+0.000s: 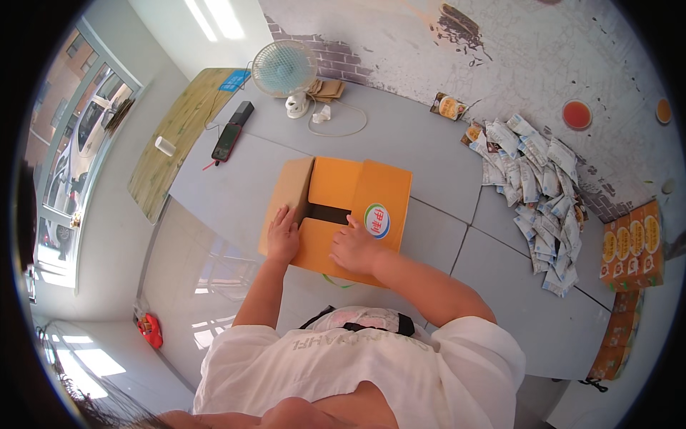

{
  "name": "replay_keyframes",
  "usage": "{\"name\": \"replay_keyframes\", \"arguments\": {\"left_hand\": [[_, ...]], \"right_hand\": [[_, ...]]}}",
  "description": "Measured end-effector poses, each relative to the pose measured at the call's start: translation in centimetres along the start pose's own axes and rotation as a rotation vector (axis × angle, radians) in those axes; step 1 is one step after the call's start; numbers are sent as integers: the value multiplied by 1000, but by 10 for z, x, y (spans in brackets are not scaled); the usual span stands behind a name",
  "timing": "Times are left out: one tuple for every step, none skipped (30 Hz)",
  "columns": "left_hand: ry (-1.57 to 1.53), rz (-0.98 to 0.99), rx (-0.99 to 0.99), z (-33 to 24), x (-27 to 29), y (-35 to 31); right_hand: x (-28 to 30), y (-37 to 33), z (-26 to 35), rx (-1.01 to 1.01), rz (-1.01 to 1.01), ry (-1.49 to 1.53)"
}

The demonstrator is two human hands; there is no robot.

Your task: The person opens the flaps of a cardboard box, handles several snack packets one at a time by turning them over, and places them into the box.

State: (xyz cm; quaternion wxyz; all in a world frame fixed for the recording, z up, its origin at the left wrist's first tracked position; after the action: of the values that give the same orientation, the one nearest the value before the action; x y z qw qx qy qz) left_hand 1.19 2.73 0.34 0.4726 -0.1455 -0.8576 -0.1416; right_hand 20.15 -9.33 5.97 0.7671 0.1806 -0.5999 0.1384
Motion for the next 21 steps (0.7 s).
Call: {"name": "replay_keyframes", "arguments": {"left_hand": [[-18, -7, -4, 1, -2, 0], [-37, -13, -9, 2, -5, 0], [6, -26, -22, 5, 6, 6], [16, -19, -29, 0, 2, 5], [32, -18, -33, -2, 3, 3], [8, -15, -22, -1, -1, 1], [-9, -12, -10, 4, -3, 1], [-23, -10, 0, 8, -4, 0], [-33, -10, -1, 7, -7, 0], [-39, -14, 1, 8, -8, 0], [-41, -19, 2, 9, -8, -1], [-50, -15, 3, 7, -8, -1], [-56, -11, -1, 4, -7, 0], [-57, -10, -2, 2, -5, 1], [-50, -11, -6, 2, -5, 1], [-44, -13, -10, 2, -5, 0], [-35, -16, -15, 2, -5, 0], [-31, -7, -18, 0, -4, 1], [-26, -3, -19, -2, -2, 2], [-20, 1, -20, -4, -1, 3], [-29, -5, -13, -3, 1, 4]], "right_hand": [[13, -4, 1, 14, -26, 0], [28, -8, 2, 26, -51, 0], [47, -8, 2, 11, -148, 31], [66, -22, -1, -19, -212, 52], [84, -36, -1, -42, -280, 78], [102, -51, -5, -91, -328, 80], [117, -67, -8, -139, -381, 88], [127, -83, -15, -187, -438, 96], [130, -102, -24, -273, -412, 74], [131, -121, -32, -355, -388, 55], [124, -140, -42, -443, -368, 122], [111, -160, -53, -536, -345, 186], [94, -173, -58, -632, -326, 253], [76, -179, -57, -678, -294, 293], [57, -185, -53, -725, -257, 331], [40, -189, -49, -771, -218, 369], [21, -190, -44, -771, -187, 386], [2, -187, -38, -770, -156, 403], [-11, -182, -33, -764, -127, 421], [-22, -179, -29, -789, -149, 449], [-28, -172, -24, -807, -168, 476]]}}
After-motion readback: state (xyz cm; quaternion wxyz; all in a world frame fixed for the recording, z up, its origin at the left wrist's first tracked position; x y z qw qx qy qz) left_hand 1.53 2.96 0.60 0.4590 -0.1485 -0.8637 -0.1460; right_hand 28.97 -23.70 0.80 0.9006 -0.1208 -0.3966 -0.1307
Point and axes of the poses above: each hand's wrist, its own y-axis towards the middle knuckle, its own x-axis out of the back of the hand, z = x × y, the point moved 3 cm from there along y, towards the middle knuckle, and after that the axes turned 1 degree about x, right-handed, at the moved point
